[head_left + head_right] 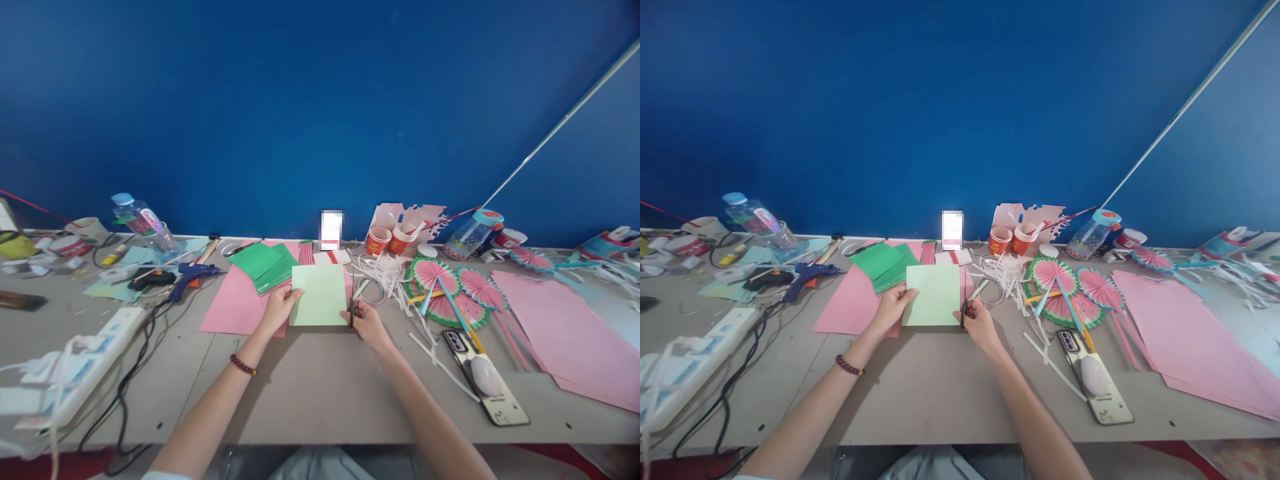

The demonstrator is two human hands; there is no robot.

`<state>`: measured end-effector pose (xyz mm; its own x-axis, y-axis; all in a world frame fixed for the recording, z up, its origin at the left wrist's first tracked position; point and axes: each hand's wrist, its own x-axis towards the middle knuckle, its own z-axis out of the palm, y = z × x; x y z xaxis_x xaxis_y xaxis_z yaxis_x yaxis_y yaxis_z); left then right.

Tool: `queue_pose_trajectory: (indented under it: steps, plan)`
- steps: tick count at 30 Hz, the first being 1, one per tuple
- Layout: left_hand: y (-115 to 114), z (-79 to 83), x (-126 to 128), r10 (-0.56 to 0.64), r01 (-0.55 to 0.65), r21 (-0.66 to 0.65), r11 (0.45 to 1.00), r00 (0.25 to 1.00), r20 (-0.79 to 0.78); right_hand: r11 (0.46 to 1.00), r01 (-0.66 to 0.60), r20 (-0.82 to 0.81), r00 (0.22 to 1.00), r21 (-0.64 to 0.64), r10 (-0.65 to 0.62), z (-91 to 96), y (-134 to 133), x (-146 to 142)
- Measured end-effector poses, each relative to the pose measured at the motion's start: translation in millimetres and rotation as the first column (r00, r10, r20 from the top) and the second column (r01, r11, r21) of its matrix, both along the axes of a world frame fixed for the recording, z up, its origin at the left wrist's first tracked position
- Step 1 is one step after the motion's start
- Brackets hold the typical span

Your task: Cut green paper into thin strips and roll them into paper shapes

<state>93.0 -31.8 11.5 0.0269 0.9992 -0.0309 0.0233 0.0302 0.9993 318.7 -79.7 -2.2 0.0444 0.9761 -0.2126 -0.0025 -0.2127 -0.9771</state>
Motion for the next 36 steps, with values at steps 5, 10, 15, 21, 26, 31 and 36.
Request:
queue_pose_trajectory:
  steps: [5,10,15,21,26,31,36]
  plan:
    - [-2,-12.3,1,0.092,-0.093,0.010,0.996,0.992,0.082,0.999,0.011,0.016,1.000,-0.033,-0.010,6.2,-2,-2]
    - [-4,-9.3,-5,0.278,-0.283,0.086,0.955,0.958,0.067,0.997,0.024,0.027,0.999,-0.072,-0.023,12.6,-2,-2]
    - [-6,0.3,-10,0.412,-0.424,0.087,0.902,0.902,0.128,0.991,-0.078,0.013,0.997,-0.108,0.079,15.8,-4,-7]
    - [-9,4.2,-7,0.423,-0.445,0.059,0.893,0.878,0.226,0.966,-0.246,0.048,0.967,-0.082,0.250,16.3,-9,-8]
    - [-8,2.7,-6,0.425,-0.449,0.030,0.893,0.863,0.274,0.980,-0.175,0.094,0.978,-0.096,0.184,21.3,-14,-17]
    - [-4,2.9,-8,0.463,-0.466,-0.111,0.878,0.768,0.442,0.950,-0.276,0.102,0.951,-0.145,0.292,18.7,-23,-26]
    - [-5,6.4,-8,0.482,-0.488,-0.120,0.865,0.738,0.473,0.936,-0.353,0.094,0.931,-0.006,0.352,10.7,-28,-22]
